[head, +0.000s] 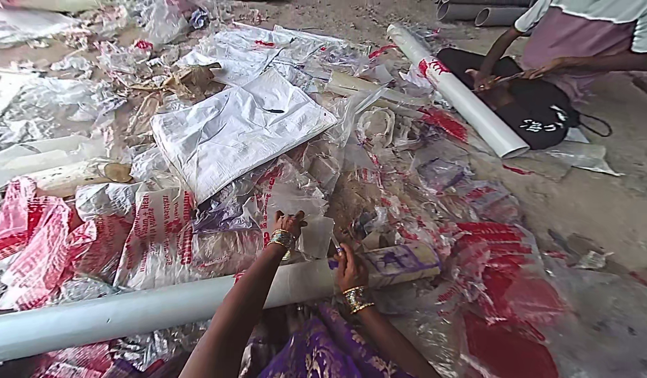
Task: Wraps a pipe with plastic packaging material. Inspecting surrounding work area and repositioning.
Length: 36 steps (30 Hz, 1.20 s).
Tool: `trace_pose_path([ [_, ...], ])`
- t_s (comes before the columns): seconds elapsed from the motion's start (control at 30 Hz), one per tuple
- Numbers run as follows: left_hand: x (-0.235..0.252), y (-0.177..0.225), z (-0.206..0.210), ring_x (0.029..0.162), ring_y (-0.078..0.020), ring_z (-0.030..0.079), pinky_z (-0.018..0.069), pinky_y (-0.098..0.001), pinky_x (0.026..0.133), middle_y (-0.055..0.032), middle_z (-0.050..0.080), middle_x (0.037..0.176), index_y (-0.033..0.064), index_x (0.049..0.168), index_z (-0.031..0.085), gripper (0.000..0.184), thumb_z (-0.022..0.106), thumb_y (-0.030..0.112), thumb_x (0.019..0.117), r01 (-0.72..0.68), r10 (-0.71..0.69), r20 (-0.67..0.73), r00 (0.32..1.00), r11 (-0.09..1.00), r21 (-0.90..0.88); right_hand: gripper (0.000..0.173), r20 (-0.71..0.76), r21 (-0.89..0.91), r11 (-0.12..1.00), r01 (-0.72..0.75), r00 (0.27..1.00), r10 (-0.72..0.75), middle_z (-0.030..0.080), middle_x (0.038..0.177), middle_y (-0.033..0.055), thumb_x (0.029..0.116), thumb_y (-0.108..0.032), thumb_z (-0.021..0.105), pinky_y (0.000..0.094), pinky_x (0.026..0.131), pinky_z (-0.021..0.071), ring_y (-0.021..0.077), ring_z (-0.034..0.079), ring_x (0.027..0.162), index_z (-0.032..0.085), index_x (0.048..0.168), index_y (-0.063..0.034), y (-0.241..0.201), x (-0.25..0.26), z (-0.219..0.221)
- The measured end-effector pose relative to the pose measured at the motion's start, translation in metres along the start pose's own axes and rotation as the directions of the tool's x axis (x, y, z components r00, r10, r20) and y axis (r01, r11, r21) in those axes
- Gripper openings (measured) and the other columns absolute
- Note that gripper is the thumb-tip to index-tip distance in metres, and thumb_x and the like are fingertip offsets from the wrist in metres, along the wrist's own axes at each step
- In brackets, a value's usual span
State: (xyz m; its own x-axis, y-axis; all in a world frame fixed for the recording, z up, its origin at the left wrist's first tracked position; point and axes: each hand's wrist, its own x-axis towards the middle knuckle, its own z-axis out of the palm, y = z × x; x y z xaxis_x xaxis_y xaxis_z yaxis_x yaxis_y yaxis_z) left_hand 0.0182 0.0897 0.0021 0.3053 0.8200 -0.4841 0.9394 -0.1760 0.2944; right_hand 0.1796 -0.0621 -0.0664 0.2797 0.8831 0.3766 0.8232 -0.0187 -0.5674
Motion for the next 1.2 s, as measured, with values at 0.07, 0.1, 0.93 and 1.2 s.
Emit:
trace_pose_path([
  [0.07,-0.031,0.002,-0.015,0.118,-0.0378,0.067,0.0192,-0.0570,0.124,-0.0218,0.073,0.118,0.0030,0.136,0.060,0.041,0.046,0.031,0.1099,-0.130,0.134,-0.077,0.988,0.990,0.057,0.036,-0.037,0.021,1.000,-0.001,0.999,0.001,0.078,0.092,0.0185,0.0972,-0.012,0.051,0.0520,0.078,0.0612,0.0360,0.077,0.081,0.070,0.118,0.0101,0.003,-0.003,-0.003],
  [0.1,-0.050,-0.001,-0.016,0.111,-0.0388,0.070,0.0214,-0.0581,0.123,-0.0227,0.074,0.110,0.0000,0.130,0.064,0.040,0.047,0.030,0.1095,-0.207,0.217,-0.133,0.967,0.975,0.085,0.037,-0.037,0.051,0.998,-0.021,0.999,0.023,0.077,0.093,0.0205,0.0968,-0.012,0.051,0.0536,0.080,0.0607,0.0379,0.077,0.082,0.069,0.119,0.0112,0.004,-0.007,-0.005],
  [0.93,-0.061,-0.031,0.035,0.113,-0.0368,0.067,0.0330,-0.0543,0.115,-0.0222,0.073,0.112,-0.0050,0.120,0.068,0.040,0.056,0.031,0.1056,-0.005,-0.151,-0.291,0.945,0.882,-0.472,0.040,0.639,-0.268,0.817,-0.511,0.541,0.547,0.074,0.109,0.0188,0.1054,-0.014,0.049,0.0519,0.092,0.0544,0.0343,0.073,0.097,0.056,0.143,-0.0038,-0.068,0.027,-0.046],
  [1.2,-0.061,-0.033,0.044,0.113,-0.0365,0.067,0.0321,-0.0556,0.116,-0.0226,0.072,0.112,-0.0065,0.119,0.068,0.040,0.056,0.029,0.1057,-0.021,-0.159,-0.295,0.942,0.850,-0.527,0.036,0.658,-0.329,0.813,-0.481,0.501,0.562,0.068,0.127,0.0231,0.1049,-0.011,0.050,0.0506,0.103,0.0492,0.0356,0.067,0.117,0.061,0.137,0.0015,-0.079,0.041,-0.043],
])
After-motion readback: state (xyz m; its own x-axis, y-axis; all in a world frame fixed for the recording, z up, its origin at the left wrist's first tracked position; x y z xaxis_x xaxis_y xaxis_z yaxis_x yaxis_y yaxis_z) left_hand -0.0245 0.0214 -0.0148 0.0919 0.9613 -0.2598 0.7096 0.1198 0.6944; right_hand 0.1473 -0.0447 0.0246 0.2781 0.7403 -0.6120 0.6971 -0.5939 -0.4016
